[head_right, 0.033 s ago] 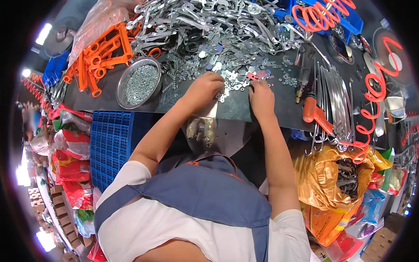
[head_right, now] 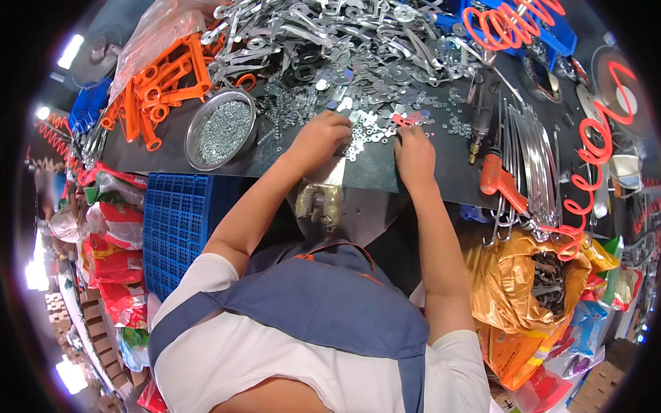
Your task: Manually assembling various metal and plastic components using hands and a power drill at a workstation.
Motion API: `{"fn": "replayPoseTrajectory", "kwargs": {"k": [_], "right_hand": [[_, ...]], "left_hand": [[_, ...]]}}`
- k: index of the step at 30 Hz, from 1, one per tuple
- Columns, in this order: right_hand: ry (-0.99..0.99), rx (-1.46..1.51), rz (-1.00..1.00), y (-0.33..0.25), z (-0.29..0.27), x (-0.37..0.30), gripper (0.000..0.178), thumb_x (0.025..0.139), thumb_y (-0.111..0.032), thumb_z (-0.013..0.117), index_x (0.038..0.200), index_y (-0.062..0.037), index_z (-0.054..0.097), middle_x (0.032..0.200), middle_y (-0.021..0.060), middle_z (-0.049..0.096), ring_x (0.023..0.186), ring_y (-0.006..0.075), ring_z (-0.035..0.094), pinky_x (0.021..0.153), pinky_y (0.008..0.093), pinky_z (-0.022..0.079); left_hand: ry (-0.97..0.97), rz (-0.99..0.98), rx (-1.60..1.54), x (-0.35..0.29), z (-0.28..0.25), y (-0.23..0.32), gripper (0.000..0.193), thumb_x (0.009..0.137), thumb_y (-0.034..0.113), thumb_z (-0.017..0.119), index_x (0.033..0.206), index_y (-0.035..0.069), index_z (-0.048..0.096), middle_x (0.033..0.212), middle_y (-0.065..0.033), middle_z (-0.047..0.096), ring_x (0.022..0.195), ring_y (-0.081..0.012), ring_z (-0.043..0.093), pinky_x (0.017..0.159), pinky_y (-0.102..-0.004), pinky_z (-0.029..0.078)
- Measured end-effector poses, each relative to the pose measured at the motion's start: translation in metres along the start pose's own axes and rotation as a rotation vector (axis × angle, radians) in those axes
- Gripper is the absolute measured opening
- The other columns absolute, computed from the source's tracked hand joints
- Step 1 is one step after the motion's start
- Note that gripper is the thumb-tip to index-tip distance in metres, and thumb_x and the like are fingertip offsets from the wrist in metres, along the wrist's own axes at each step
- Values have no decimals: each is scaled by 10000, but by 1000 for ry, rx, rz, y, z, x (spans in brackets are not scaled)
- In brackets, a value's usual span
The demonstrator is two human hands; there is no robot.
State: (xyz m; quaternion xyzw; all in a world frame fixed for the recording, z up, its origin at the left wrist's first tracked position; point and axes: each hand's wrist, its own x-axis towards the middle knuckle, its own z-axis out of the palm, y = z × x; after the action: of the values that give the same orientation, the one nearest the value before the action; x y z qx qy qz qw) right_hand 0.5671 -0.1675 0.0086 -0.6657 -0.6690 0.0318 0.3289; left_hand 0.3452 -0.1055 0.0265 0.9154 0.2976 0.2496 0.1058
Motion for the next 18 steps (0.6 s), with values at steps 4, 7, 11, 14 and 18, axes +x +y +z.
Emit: {"fn": "replayPoseTrajectory", "kwargs": {"k": [4, 7, 11, 14, 18], "right_hand": [[-9, -61, 30, -3, -6, -2, 128, 772, -108, 632, 852, -10, 612, 884, 154, 606, 786, 346, 606, 712, 426, 492], [-45, 294, 229, -15, -11, -4, 110, 754, -45, 630, 848, 6, 604, 823, 141, 607, 707, 291, 596, 658, 365, 476], [-193, 467, 73, -45, -3, -12, 160, 736, -29, 650, 892, -3, 633, 833, 150, 607, 720, 290, 605, 669, 361, 479], [-187, 329, 14, -45, 9, -11, 179, 730, -30, 662, 908, -16, 651, 835, 148, 606, 735, 305, 606, 675, 375, 480], [-241, 242, -44, -47, 14, -9, 191, 725, -37, 672, 916, -23, 664, 824, 138, 590, 773, 322, 603, 685, 400, 480]], "left_hand": [[207, 63, 85, -4, -12, -10, 204, 675, 5, 662, 871, 59, 669, 1001, -77, 632, 969, -280, 581, 822, -355, 479], [287, -45, 6, -16, -19, 2, 207, 686, 0, 671, 880, 71, 678, 960, -70, 636, 930, -269, 587, 799, -351, 482], [177, -151, -157, -26, -20, 16, 214, 692, 18, 687, 894, 87, 687, 891, -68, 619, 874, -259, 587, 757, -345, 487], [190, -190, -142, -29, -16, 19, 200, 685, 24, 693, 874, 88, 690, 844, -65, 600, 842, -257, 579, 741, -347, 485], [211, -192, -153, -31, -9, 18, 171, 684, 25, 687, 847, 77, 686, 835, -62, 595, 835, -258, 570, 727, -359, 485]]}}
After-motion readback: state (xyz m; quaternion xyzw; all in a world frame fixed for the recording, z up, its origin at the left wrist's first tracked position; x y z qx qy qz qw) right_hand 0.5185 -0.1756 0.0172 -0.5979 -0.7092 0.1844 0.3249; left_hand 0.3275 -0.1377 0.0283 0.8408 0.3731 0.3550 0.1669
